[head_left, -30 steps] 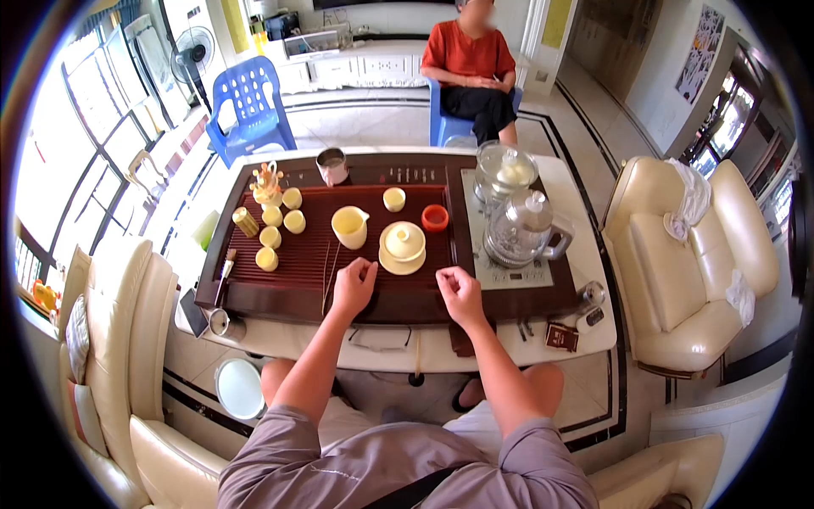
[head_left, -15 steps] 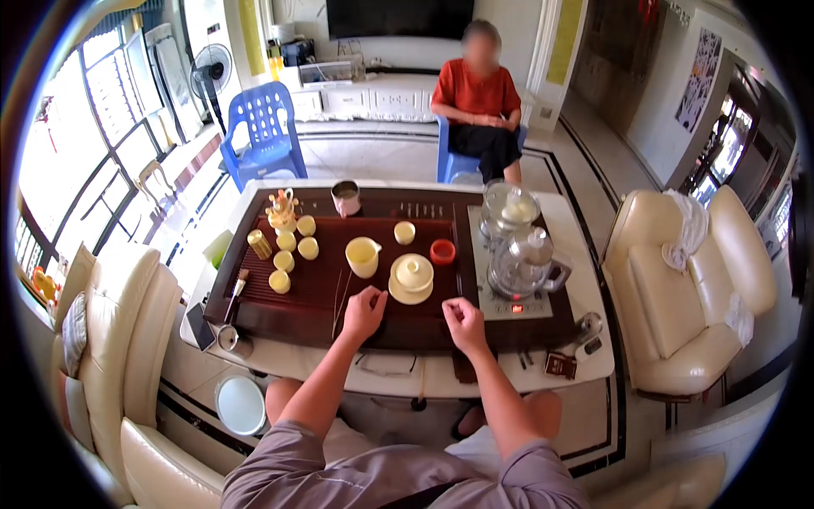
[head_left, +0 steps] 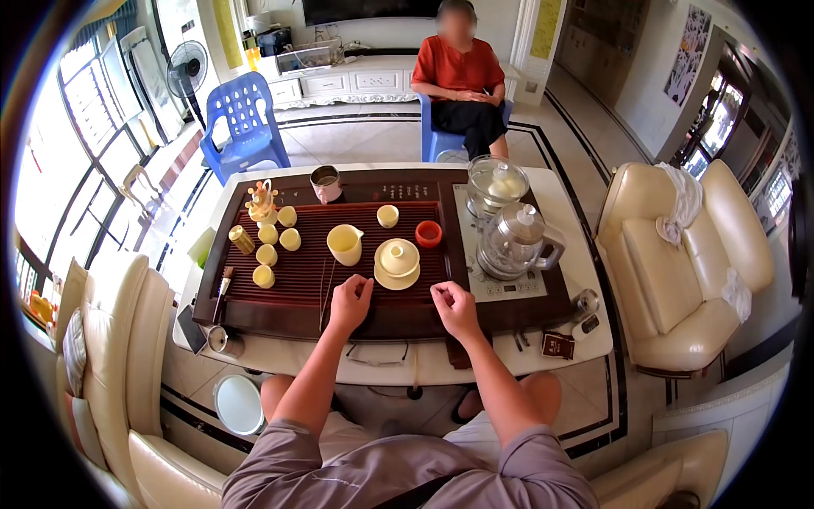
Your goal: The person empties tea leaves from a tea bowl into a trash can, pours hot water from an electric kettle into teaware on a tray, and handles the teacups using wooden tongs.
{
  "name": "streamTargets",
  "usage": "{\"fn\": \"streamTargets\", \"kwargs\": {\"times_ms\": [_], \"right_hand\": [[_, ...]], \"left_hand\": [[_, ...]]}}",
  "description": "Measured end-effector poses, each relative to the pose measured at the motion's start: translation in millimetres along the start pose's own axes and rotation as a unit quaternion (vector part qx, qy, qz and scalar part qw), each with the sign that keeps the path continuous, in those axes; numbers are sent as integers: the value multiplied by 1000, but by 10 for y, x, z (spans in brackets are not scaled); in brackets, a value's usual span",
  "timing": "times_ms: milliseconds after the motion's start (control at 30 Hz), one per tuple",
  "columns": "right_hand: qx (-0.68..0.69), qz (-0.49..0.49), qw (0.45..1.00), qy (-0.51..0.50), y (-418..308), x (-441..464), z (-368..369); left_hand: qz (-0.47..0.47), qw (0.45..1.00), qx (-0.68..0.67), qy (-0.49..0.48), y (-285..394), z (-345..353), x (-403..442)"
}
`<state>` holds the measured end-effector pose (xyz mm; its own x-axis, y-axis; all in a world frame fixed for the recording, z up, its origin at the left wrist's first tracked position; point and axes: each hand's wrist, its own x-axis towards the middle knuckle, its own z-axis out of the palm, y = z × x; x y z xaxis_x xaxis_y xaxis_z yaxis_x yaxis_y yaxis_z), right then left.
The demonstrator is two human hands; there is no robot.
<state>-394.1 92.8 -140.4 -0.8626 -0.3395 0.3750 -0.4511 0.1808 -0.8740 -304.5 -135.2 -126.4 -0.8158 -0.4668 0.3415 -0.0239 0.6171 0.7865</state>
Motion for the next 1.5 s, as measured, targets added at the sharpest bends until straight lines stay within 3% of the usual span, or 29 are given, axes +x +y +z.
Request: {"fn": "streamTargets", "kwargs": {"times_ms": [1500], "right_hand": [[-6,3,1000,-6,-3,-9,-13]], "left_hand": [[-3,1000,-2,1,-41,15,-1]]}}
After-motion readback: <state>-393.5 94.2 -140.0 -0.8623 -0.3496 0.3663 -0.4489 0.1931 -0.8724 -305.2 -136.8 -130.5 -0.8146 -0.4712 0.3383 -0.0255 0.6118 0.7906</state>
